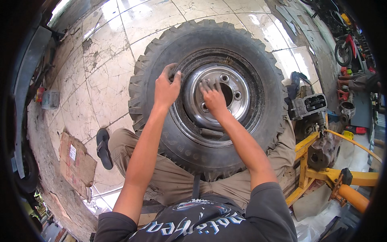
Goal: The person sits on the floor and scrubs the metal rim of a large tire with a small abrasive pad. They repeatedly rub the inner and outer surfaces of the rim, focusing on the area around the lug nut holes.
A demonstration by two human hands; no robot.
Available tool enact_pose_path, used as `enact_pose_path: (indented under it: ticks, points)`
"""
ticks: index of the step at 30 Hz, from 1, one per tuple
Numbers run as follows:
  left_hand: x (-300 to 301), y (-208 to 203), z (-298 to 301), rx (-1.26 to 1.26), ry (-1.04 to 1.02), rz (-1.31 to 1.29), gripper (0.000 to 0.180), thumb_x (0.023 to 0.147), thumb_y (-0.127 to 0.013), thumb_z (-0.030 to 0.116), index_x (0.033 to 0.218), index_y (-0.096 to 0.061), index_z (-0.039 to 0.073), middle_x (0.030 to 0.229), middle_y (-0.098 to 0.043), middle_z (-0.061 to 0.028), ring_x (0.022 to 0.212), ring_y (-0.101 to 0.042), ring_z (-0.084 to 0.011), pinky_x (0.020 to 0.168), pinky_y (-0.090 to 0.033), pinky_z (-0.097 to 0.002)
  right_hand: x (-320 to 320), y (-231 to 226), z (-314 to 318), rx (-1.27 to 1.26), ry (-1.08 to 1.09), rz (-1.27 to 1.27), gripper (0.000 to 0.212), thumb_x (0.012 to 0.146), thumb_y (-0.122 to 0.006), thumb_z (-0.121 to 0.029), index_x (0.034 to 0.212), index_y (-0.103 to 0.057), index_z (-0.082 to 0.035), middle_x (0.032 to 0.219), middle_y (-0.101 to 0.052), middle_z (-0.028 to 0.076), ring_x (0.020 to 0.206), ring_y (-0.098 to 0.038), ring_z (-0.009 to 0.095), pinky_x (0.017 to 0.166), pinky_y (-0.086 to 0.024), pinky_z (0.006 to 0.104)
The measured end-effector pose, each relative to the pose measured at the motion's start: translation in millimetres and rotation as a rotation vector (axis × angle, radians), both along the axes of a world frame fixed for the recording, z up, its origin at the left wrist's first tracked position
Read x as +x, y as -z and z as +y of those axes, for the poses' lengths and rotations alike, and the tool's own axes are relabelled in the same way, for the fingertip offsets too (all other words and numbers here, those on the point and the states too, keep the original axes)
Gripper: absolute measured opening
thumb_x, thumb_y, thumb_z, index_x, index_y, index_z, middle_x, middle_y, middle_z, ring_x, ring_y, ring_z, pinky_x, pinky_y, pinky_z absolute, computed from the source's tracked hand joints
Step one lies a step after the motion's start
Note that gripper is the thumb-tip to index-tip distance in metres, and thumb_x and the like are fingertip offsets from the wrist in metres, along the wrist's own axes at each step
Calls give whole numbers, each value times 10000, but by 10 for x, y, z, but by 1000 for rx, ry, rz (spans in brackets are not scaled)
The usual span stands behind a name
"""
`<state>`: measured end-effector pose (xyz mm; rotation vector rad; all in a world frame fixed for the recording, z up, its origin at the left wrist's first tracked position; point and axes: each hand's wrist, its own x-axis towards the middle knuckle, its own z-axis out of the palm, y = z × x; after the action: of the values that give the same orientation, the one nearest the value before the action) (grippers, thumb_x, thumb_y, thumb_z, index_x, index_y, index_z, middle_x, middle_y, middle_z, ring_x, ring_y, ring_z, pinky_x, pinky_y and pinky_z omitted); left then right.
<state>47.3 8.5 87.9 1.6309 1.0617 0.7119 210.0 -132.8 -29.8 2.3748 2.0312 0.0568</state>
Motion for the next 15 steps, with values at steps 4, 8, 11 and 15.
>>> enact_pose_path:
  ticks: [4, 8, 11, 15]
  points:
    - [-8, -5, 4, 0, 19, 33, 400, 954, -620, 195, 1296, -608, -13, 939, -735, -233, 872, -728, -327, 822, -544, -401, 73, 39, 28, 37, 34, 40, 566, 868, -484, -28, 1432, -502, 11, 1504, -497, 201, 1423, -453, 311, 1242, -227, 484]
    - [-11, -22, 18, -10, 47, 70, 427, 955, -639, 219, 1314, -602, -8, 1013, -740, -222, 917, -732, -285, 851, -550, -370, 27, -11, 25, 21, -86, 92, 556, 860, -477, -12, 1413, -517, 19, 1509, -486, 212, 1426, -444, 328, 1242, -237, 467]
    - [0, -10, -3, -2, 67, 65, 441, 950, -648, 236, 1316, -603, -7, 1035, -733, -237, 952, -733, -312, 868, -552, -382, 37, 24, 76, 59, 34, 124, 557, 856, -487, -16, 1410, -518, 30, 1500, -490, 230, 1427, -441, 338, 1241, -239, 469]
    - [-9, 29, 3, 5, 58, 55, 449, 949, -651, 243, 1316, -602, -12, 1046, -729, -245, 958, -732, -319, 869, -553, -387, -172, 13, -43, 17, -72, 54, 538, 865, -527, -74, 1393, -538, 29, 1472, -519, 232, 1411, -459, 345, 1233, -250, 469]
